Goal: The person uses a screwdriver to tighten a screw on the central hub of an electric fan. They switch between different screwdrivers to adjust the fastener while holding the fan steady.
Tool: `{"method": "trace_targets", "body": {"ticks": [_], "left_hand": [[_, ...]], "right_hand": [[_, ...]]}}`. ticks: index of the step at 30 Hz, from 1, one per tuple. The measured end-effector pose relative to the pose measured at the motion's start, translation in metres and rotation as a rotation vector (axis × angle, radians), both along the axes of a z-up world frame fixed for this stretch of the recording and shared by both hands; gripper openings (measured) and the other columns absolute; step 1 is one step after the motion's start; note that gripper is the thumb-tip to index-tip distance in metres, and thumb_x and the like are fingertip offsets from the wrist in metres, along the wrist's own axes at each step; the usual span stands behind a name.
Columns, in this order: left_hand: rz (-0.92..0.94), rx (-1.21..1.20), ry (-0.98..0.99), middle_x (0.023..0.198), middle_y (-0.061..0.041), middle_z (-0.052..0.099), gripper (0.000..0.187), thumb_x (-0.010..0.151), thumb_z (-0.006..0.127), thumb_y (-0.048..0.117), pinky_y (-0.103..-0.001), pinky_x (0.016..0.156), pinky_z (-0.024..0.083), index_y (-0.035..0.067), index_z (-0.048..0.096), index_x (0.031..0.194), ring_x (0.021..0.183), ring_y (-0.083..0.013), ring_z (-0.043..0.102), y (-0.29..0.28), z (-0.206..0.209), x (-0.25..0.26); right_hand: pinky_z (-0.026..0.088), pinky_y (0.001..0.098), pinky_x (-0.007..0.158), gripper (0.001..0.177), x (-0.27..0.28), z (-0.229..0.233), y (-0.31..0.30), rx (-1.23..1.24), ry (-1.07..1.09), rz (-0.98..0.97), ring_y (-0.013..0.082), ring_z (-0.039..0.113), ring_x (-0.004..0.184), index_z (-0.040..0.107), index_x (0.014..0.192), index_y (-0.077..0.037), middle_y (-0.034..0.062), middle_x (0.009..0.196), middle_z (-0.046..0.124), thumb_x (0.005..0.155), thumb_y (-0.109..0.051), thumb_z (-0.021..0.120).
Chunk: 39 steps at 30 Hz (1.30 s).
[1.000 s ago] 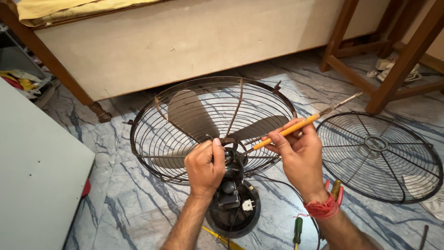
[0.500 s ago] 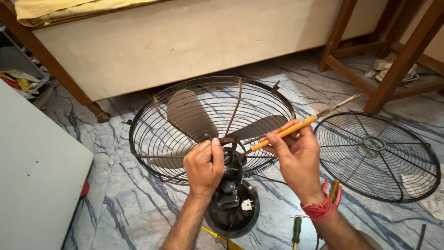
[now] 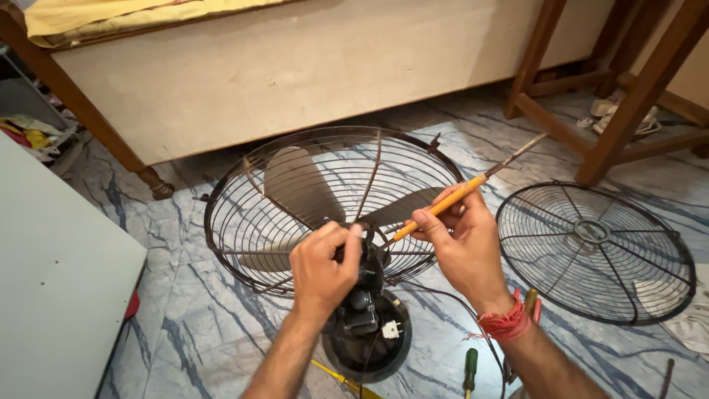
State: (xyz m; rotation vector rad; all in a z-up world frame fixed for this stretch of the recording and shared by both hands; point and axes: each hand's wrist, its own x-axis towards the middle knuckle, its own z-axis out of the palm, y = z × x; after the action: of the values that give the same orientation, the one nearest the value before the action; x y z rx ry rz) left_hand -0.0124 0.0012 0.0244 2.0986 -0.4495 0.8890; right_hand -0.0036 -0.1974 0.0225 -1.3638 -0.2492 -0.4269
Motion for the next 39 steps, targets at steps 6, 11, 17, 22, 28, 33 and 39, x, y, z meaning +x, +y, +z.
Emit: {"method": "trace_targets", "body": {"ticks": [6,11,17,22,28,33,39], "left_hand": [[-0.193,0.404,-0.226,0.077,-0.004,0.066,0.025,0.082,0.077,0.031,-0.041,0.062,0.046,0.008,0.078,0.091,0.071,-0.0272,0.061,-0.010,0.016,-0.001],[-0.174,0.365,-0.020,0.069,-0.003,0.064,0.016,0.088,0.076,0.027,-0.041,0.061,0.048,0.012,0.080,0.088,0.068,-0.0249,0.064,-0.015,0.012,0.002],[-0.167,0.345,-0.025,0.068,-0.003,0.064,0.015,0.087,0.077,0.026,-0.041,0.059,0.048,0.012,0.079,0.085,0.065,-0.0255,0.064,-0.013,0.009,0.004],[-0.249,0.293,-0.048,0.074,-0.003,0.066,0.016,0.090,0.074,0.026,-0.039,0.060,0.051,0.011,0.079,0.089,0.069,-0.0252,0.065,-0.008,0.009,0.007],[-0.136,0.204,0.074,0.066,-0.008,0.058,0.031,0.096,0.070,0.026,-0.039,0.049,0.045,0.004,0.069,0.074,0.054,-0.0251,0.058,0.023,0.006,0.027],[-0.099,0.101,-0.079,0.053,-0.011,0.049,0.044,0.095,0.071,0.015,-0.041,0.047,0.038,0.003,0.053,0.056,0.047,-0.0287,0.052,0.012,-0.014,0.037],[-0.139,0.072,-0.117,0.051,-0.010,0.048,0.044,0.091,0.071,0.005,-0.040,0.044,0.035,0.003,0.048,0.054,0.043,-0.0280,0.049,0.011,-0.025,0.049]], "right_hand": [[0.067,0.0327,0.077,0.025,-0.002,-0.004,-0.002,-0.009,0.005,-0.015,0.0184,0.074,0.088,0.047,0.110,0.000,0.0100,0.096,0.064,0.094,0.005,0.066],[0.063,0.0325,0.079,0.025,-0.002,0.002,-0.001,-0.015,-0.020,-0.001,0.0194,0.072,0.090,0.049,0.112,0.000,0.0108,0.097,0.065,0.094,0.004,0.067],[0.060,0.0378,0.089,0.036,0.001,0.032,-0.014,0.292,-0.175,0.138,0.0193,0.065,0.089,0.052,0.111,-0.005,0.0054,0.092,0.060,0.109,-0.041,0.047],[0.035,0.0299,0.063,0.053,0.014,0.044,-0.008,0.575,-0.214,0.208,0.0122,0.033,0.066,0.042,0.087,-0.012,-0.0022,0.075,0.036,0.112,-0.059,0.041],[0.014,0.0308,0.046,0.057,0.025,0.042,0.009,0.564,-0.245,-0.102,0.0091,0.015,0.051,0.027,0.078,-0.017,-0.0048,0.064,0.023,0.105,-0.063,0.046],[0.012,0.0295,0.040,0.064,0.032,0.041,0.015,0.548,-0.228,-0.244,0.0076,0.012,0.047,0.022,0.072,-0.020,-0.0068,0.059,0.019,0.104,-0.067,0.051],[0.012,0.0290,0.039,0.064,0.033,0.036,0.013,0.448,-0.208,-0.361,0.0064,0.010,0.048,0.022,0.072,-0.021,-0.0076,0.055,0.017,0.105,-0.064,0.056]]}}
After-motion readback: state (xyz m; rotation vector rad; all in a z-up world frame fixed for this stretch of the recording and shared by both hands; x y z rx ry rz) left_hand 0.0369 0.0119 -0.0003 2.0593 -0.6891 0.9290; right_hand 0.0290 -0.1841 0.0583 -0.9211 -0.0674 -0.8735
